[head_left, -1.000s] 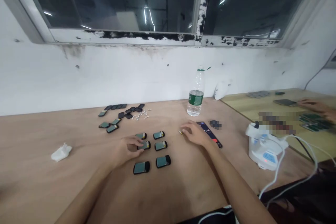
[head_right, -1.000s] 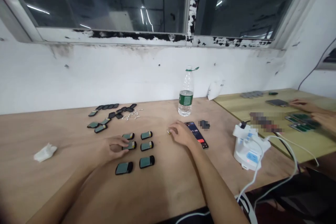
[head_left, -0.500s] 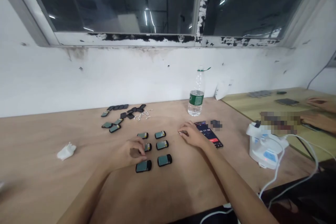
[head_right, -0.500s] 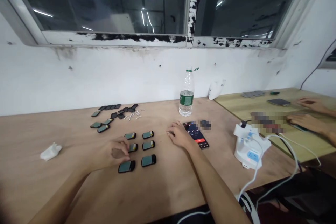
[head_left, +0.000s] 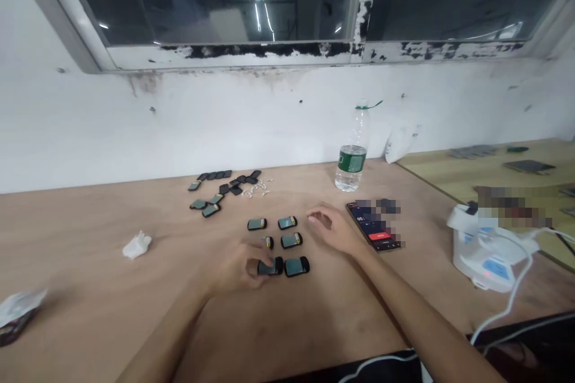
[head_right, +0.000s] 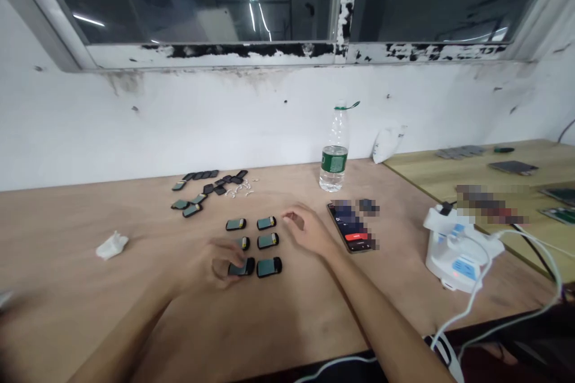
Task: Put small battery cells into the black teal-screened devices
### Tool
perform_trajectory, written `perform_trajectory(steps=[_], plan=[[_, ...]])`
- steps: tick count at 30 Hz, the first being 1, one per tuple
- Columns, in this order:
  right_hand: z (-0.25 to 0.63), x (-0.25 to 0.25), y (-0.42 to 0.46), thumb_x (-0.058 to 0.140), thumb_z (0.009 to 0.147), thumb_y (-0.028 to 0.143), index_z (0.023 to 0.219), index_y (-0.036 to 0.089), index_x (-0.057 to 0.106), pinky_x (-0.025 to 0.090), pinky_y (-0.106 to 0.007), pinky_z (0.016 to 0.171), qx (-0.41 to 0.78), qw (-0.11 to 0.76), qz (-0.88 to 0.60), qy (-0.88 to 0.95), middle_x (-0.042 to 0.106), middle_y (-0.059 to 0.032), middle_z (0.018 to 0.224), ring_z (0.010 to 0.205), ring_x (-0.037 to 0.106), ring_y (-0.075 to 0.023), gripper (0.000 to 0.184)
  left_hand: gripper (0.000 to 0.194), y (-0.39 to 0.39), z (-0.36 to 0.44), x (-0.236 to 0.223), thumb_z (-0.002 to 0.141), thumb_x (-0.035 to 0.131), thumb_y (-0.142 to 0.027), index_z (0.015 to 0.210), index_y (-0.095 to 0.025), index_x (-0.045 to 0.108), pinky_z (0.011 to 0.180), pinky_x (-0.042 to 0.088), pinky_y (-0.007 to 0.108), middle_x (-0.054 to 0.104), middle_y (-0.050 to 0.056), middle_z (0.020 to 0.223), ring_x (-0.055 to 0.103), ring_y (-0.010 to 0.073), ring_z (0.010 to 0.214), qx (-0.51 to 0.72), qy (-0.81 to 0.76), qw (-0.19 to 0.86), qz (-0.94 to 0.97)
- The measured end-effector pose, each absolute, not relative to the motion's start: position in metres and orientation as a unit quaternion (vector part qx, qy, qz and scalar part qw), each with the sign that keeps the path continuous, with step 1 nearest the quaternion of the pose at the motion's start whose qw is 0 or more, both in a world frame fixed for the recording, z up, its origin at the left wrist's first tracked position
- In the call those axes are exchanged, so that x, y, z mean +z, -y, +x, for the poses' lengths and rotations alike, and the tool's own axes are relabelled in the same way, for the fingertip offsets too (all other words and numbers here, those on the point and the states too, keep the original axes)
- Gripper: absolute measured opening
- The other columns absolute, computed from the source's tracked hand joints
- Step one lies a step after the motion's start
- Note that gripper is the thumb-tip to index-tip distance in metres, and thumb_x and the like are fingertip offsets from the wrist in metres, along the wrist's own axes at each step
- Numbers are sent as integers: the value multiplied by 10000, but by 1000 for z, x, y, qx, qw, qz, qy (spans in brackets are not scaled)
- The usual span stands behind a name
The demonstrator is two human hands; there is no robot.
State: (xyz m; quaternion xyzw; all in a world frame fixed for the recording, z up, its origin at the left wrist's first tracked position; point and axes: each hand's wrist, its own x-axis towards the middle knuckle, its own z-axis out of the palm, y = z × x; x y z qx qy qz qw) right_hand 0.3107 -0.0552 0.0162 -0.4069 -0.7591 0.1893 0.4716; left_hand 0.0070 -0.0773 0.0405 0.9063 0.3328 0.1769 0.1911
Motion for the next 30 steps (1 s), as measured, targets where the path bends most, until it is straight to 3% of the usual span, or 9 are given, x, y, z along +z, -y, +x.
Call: perform_trajectory(steps=[3, 9, 13, 18, 22, 30], plan=[[293, 18, 64, 599, 968, 326, 977, 200, 702, 501, -302, 740, 247, 516, -404, 714, 707, -40, 879, 803, 636, -184, 164, 131, 82, 17, 33, 829, 725, -266, 937, -256, 799, 754, 588, 266, 780, 23, 1075, 737, 181, 834, 239, -330, 142, 902], [269, 11, 75, 622, 959, 324, 965, 195, 671, 494, -287, 728, 290, 539, -366, 701, 690, -42, 879, 797, 636, -175, 137, 198, 79, 25, 25, 888, 646, -173, 989, -255, 796, 769, 601, 258, 758, 48, 1149, 738, 167, 863, 300, -322, 46, 897], [261, 9, 79, 609, 968, 321, 967, 206, 671, 475, -271, 686, 285, 523, -347, 724, 678, -35, 867, 766, 615, -165, 131, 221, 75, 25, 24, 893, 645, -145, 1015, -249, 795, 765, 613, 261, 742, 60, 1157, 734, 171, 898, 330, -310, 60, 890], [257, 9, 79, 646, 943, 362, 915, 211, 680, 448, -258, 615, 288, 508, -375, 720, 681, -25, 807, 691, 582, -155, 157, 144, 73, 26, 21, 931, 663, -231, 988, -236, 795, 754, 649, 288, 746, 69, 1133, 746, 204, 906, 375, -293, 62, 877], [255, 8, 79, 658, 941, 374, 895, 210, 684, 455, -261, 617, 286, 516, -386, 709, 692, -23, 799, 681, 587, -153, 172, 146, 76, 27, 21, 945, 671, -281, 972, -232, 806, 675, 655, 262, 743, 73, 1125, 739, 186, 844, 370, -309, 77, 873], [253, 8, 80, 645, 945, 281, 876, 218, 675, 507, -291, 728, 237, 517, -343, 748, 694, -53, 914, 855, 649, -190, 98, 178, 78, 28, 21, 964, 646, -288, 957, -227, 813, 673, 658, 257, 748, 81, 1136, 745, 200, 871, 357, -315, 82, 876]])
